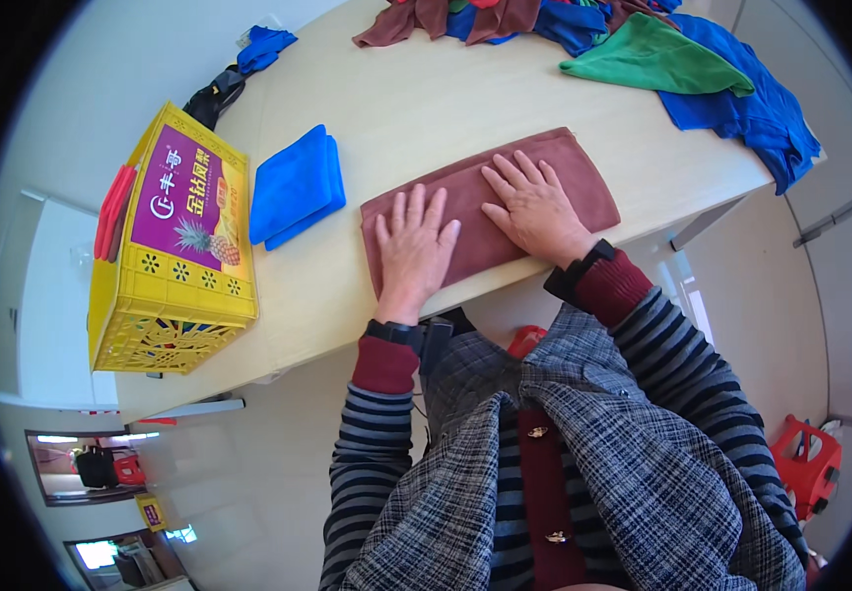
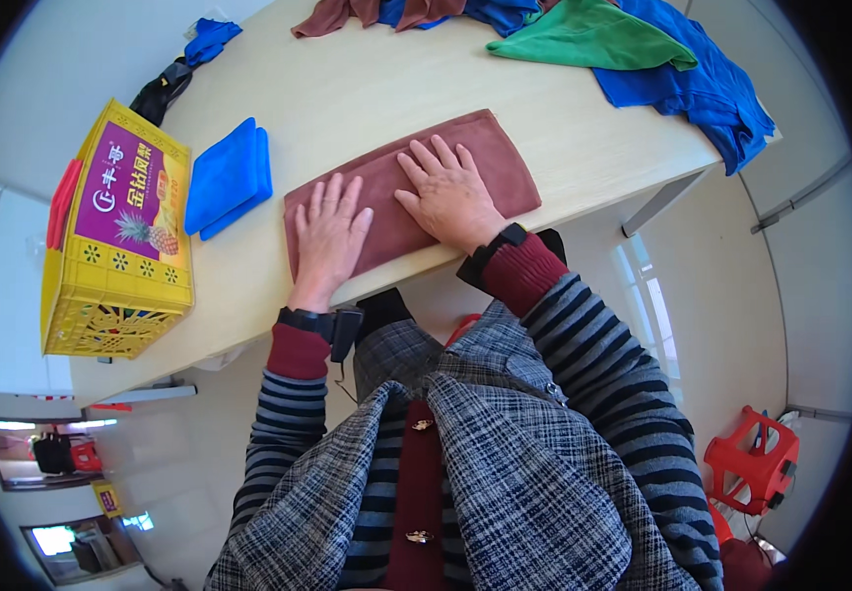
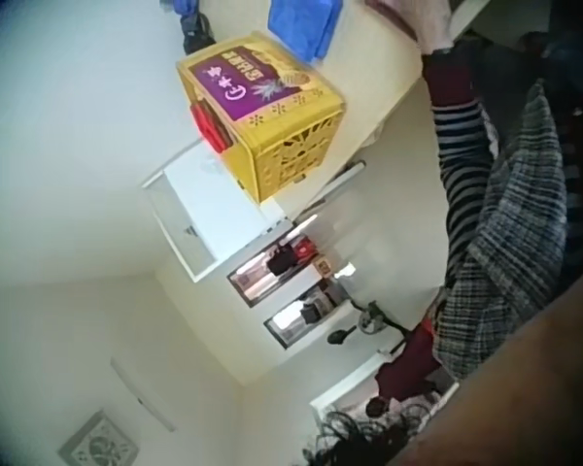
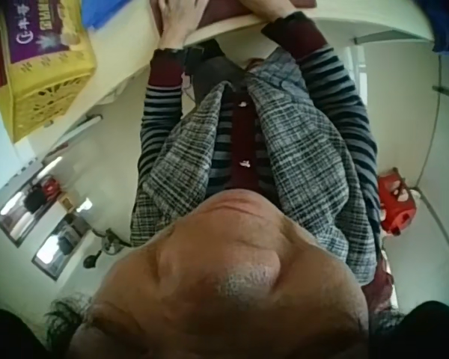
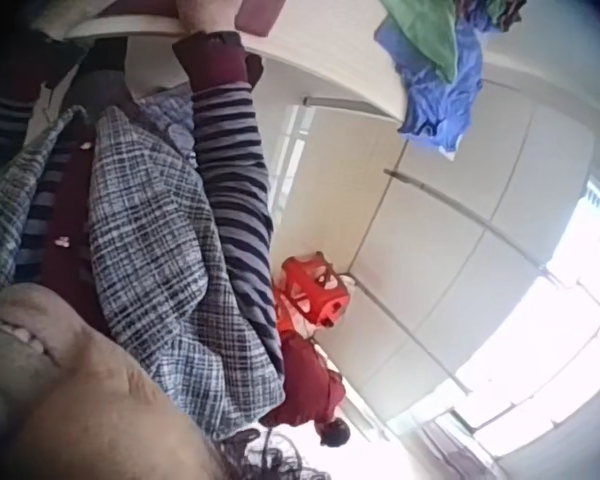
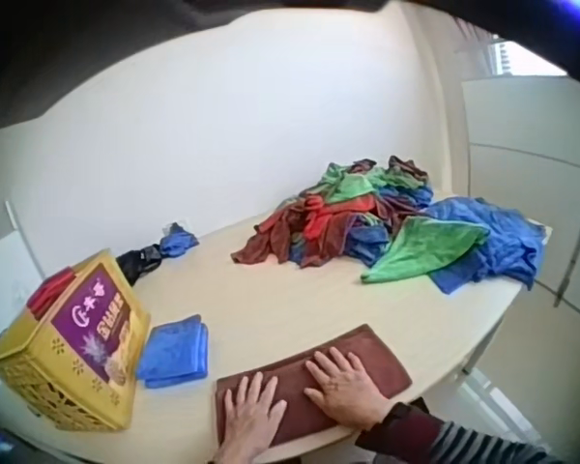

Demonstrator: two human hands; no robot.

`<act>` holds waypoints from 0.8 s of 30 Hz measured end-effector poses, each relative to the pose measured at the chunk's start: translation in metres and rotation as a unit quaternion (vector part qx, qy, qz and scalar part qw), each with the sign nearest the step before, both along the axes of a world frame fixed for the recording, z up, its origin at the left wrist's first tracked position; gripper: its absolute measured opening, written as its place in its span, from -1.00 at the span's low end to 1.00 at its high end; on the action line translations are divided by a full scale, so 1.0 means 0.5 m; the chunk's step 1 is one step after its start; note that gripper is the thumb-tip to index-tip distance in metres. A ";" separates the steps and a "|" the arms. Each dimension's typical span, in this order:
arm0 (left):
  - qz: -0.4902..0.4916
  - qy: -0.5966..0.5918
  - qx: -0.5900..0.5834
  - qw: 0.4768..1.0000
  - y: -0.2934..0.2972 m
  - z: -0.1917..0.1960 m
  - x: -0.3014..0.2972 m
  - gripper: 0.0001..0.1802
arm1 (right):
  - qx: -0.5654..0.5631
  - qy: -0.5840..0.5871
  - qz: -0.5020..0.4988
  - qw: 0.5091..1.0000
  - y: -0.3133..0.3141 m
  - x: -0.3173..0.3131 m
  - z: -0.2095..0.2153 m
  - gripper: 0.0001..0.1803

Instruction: Fold several colored cloths into rectangular shapes and stack them on a table.

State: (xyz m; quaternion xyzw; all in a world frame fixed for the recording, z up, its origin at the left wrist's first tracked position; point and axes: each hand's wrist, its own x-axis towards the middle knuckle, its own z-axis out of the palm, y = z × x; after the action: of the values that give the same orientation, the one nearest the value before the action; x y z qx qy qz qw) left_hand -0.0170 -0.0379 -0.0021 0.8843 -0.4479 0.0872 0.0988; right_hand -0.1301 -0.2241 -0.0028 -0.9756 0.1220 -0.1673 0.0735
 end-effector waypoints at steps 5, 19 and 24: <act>0.062 0.007 0.007 0.998 0.035 0.005 0.031 -0.33 | -0.004 0.031 -0.037 0.999 -0.024 0.004 0.002 -0.31; 0.249 0.140 -0.076 0.955 0.081 0.050 0.049 -0.39 | -0.002 -0.029 0.007 1.000 0.079 -0.038 0.026 -0.31; 0.131 0.468 -0.314 0.815 0.106 0.033 0.079 -0.61 | -0.011 -0.021 0.004 1.000 0.092 -0.039 0.003 -0.29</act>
State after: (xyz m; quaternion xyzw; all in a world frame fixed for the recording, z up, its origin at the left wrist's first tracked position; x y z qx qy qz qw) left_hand 0.0226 0.0149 0.0142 0.7897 -0.1755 -0.1896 0.5565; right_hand -0.1498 -0.1778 -0.0014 -0.9732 0.1142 -0.1884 0.0658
